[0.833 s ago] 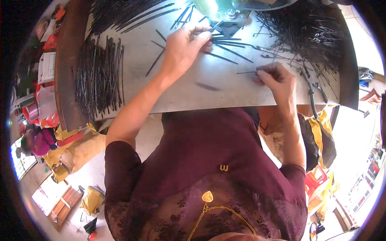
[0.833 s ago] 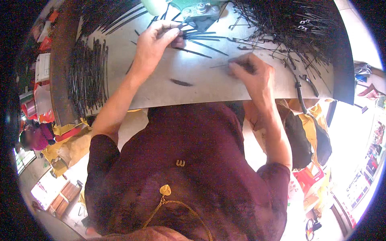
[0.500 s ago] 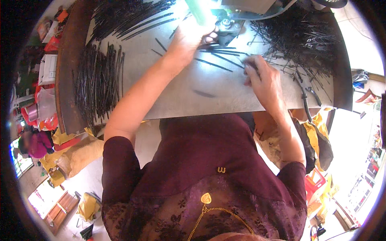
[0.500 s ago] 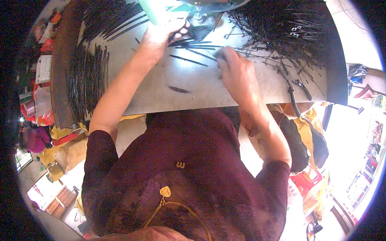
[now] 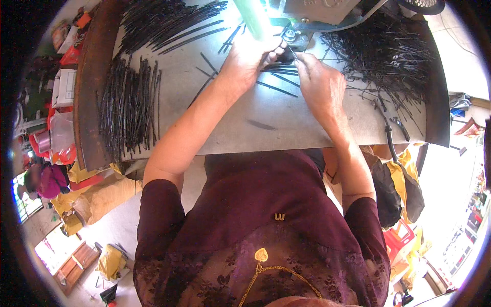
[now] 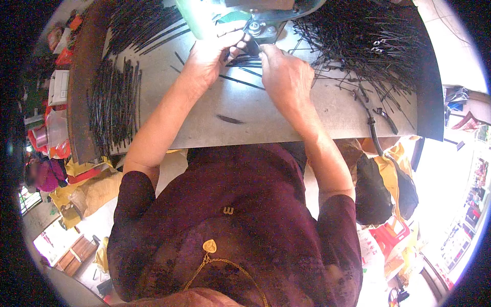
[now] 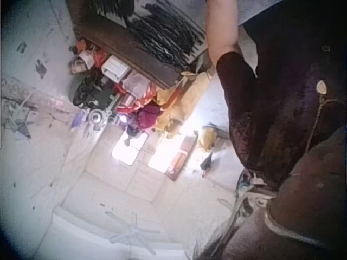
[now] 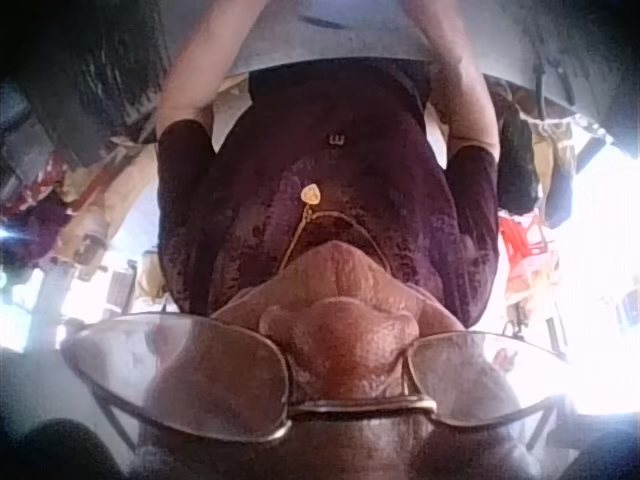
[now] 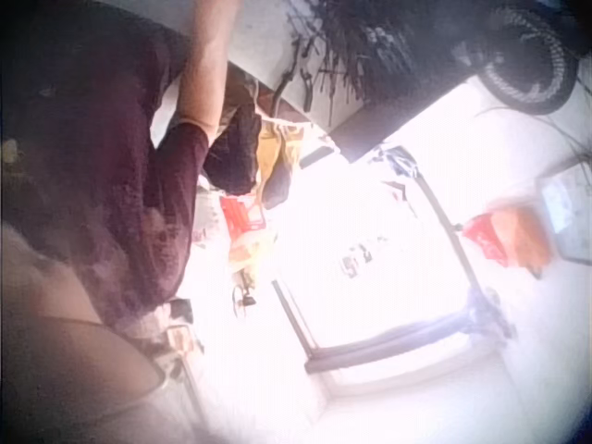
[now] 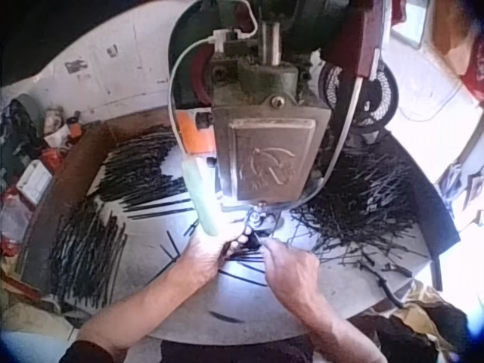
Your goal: The person processes and assembles small black metal rods on a workbench using a specialized fabrication machine and pliers.
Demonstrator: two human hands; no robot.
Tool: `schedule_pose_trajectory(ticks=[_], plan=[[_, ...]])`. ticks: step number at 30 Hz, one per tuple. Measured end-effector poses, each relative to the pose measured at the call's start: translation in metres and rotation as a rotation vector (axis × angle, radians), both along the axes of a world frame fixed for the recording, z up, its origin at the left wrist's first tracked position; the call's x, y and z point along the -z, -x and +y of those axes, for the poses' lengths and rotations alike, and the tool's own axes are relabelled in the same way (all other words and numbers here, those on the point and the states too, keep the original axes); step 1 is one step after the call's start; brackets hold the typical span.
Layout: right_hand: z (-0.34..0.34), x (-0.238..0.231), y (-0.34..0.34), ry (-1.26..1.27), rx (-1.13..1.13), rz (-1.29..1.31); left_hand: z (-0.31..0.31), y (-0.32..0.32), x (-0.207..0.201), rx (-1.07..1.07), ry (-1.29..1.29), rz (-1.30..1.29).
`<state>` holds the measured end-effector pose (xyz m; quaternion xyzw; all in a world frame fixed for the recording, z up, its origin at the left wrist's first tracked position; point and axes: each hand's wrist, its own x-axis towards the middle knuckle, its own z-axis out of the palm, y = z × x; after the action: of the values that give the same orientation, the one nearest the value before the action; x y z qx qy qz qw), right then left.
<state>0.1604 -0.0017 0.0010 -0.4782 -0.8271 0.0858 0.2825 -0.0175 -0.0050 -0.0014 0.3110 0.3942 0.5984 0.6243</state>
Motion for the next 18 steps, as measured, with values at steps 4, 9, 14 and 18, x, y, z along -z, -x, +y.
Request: schedule_pose_trajectory(ticks=[4,9,14,18], plan=[[-0.003,-0.012,0.003,-0.106,0.023,0.108,0.004,0.003,0.004,0.023,-0.017,-0.015],[-0.001,-0.014,0.005,-0.125,0.064,0.047,0.004,0.006,0.002,0.051,-0.032,-0.02],[0.0,-0.011,0.005,-0.115,0.087,0.025,0.003,0.009,0.0,0.092,-0.009,-0.043],[-0.001,-0.013,0.006,-0.103,0.101,0.021,0.0,0.01,0.001,0.087,-0.005,-0.012]])
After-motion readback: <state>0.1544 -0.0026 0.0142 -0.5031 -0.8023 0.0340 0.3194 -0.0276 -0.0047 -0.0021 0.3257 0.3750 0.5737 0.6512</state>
